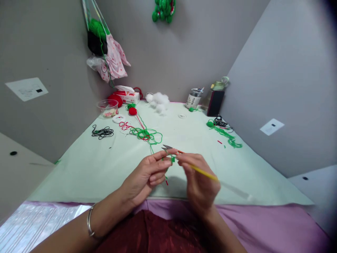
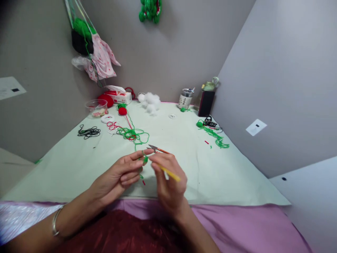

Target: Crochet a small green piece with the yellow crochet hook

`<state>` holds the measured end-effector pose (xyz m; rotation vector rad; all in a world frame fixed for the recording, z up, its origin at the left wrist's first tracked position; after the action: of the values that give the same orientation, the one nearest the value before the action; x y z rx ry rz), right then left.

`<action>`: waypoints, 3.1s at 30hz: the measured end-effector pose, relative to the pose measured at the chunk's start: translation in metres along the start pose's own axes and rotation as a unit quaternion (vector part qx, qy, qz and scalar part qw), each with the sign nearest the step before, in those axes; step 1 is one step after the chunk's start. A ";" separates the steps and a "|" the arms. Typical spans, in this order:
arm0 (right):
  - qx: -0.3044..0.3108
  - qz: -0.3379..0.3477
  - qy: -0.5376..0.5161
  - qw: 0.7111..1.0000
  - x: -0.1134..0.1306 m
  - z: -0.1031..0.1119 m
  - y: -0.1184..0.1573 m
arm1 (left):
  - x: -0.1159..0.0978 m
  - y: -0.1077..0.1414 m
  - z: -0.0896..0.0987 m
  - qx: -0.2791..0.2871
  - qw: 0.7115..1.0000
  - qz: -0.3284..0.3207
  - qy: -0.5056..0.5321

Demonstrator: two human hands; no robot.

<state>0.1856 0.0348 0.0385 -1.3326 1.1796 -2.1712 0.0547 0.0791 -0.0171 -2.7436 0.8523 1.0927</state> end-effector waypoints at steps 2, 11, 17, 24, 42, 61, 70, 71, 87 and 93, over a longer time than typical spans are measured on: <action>-0.013 -0.097 -0.083 0.992 -0.017 0.004 -0.004 | -0.006 0.001 0.002 -0.010 1.000 -0.022 0.003; 0.044 -0.135 -0.135 0.981 -0.019 -0.012 -0.005 | -0.005 0.006 -0.006 -0.011 0.997 -0.022 -0.075; 0.060 -0.131 -0.138 0.980 -0.017 -0.006 -0.003 | -0.013 0.006 0.001 -0.031 0.994 -0.058 -0.084; 0.051 0.156 0.113 0.980 0.024 -0.014 0.016 | -0.003 0.007 0.003 -0.052 0.997 -0.034 -0.037; 0.055 0.081 0.071 0.993 0.016 -0.013 0.009 | -0.005 0.002 0.001 -0.034 0.997 -0.052 -0.053; 0.073 -0.117 -0.140 0.980 -0.013 -0.013 -0.008 | -0.009 0.003 -0.005 -0.004 0.997 -0.043 -0.071; 0.058 -0.096 -0.173 0.979 -0.011 -0.012 -0.004 | -0.012 0.004 0.000 -0.044 0.994 -0.060 -0.077; 0.054 -0.107 -0.181 0.976 -0.015 -0.012 -0.002 | -0.013 0.004 0.001 -0.047 0.994 -0.064 -0.077; 0.000 0.043 -0.039 0.998 0.012 -0.002 0.008 | -0.013 0.004 -0.001 -0.040 0.993 -0.085 -0.074; 0.040 -0.003 -0.079 0.996 0.004 -0.008 0.002 | -0.011 0.004 -0.001 -0.051 0.994 -0.063 -0.079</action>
<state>0.1759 0.0348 0.0375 -1.4440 1.0193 -2.0525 0.0466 0.0805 -0.0085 -2.7012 0.6103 1.3402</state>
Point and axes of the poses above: each hand's wrist, its own y-axis away from the middle knuckle, its own z-axis out of the back of the hand, x = y × z, the point moved 9 cm from there along -y, towards the middle knuckle, and after that the axes turned 7 degrees about y, right-handed, at the moved point
